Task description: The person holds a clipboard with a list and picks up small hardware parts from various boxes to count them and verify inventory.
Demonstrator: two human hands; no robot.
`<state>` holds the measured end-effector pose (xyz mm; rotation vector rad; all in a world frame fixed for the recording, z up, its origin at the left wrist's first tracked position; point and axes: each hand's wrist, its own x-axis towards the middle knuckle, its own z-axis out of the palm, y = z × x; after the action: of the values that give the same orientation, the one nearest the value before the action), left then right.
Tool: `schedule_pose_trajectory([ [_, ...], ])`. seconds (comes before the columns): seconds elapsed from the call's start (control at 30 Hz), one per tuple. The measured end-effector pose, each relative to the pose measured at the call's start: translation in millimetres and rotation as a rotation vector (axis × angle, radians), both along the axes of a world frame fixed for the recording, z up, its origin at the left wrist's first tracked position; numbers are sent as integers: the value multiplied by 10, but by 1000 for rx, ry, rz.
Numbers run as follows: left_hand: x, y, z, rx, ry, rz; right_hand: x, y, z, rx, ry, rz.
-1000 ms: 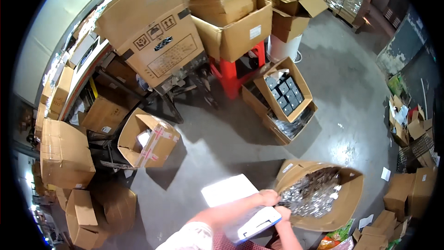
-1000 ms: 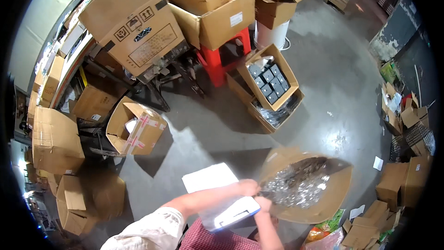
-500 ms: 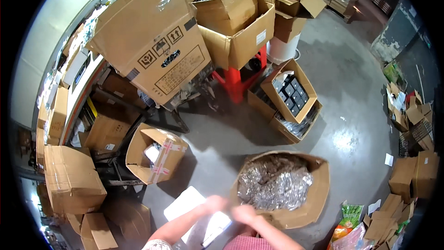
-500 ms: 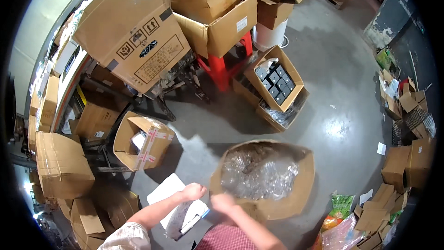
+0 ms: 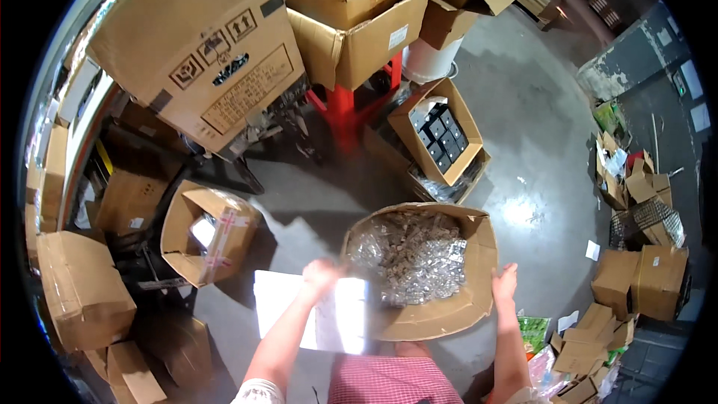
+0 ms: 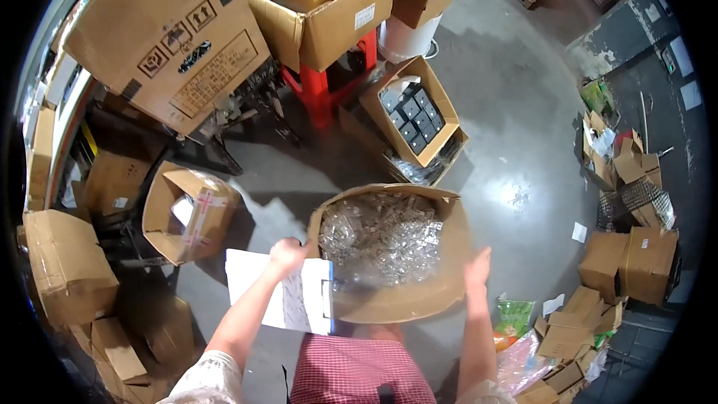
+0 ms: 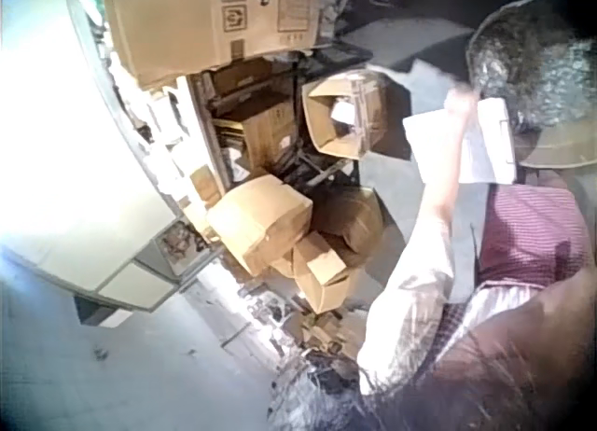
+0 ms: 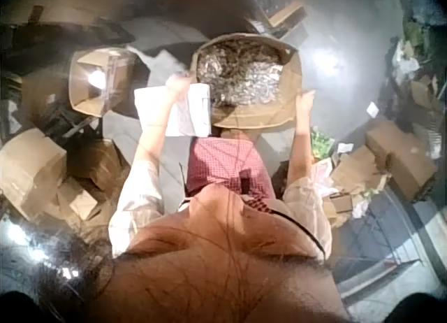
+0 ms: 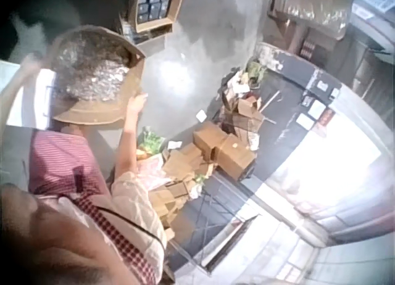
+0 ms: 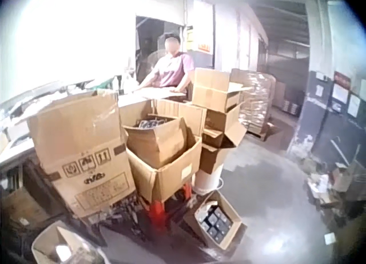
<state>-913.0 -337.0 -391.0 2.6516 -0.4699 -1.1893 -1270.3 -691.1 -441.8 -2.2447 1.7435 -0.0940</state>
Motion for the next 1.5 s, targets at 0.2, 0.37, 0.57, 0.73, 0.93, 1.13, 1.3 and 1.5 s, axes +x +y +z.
schedule_pose_trajectory([
  [0.2,72,140,-248,-73,83,-160,394,-9,-77,278,537,455],
  [0.37,209,463,-281,-214,26,-375,748,360,184,291,725,547],
  [0.57,210,945,-333,-251,-1,-367,874,590,296,292,853,677],
  [0.73,133,1333,-195,-188,78,-273,1260,642,347,344,827,796],
  [0.93,233,1252,-158,-235,200,-203,1962,570,172,312,844,911],
  [1.13,417,630,-128,-87,395,-330,2016,607,-50,286,868,928],
  [1.3,362,975,-297,-177,332,-363,1842,493,-123,218,943,837],
  [1.5,498,1496,-152,-440,277,-431,2021,730,104,218,1045,802],
])
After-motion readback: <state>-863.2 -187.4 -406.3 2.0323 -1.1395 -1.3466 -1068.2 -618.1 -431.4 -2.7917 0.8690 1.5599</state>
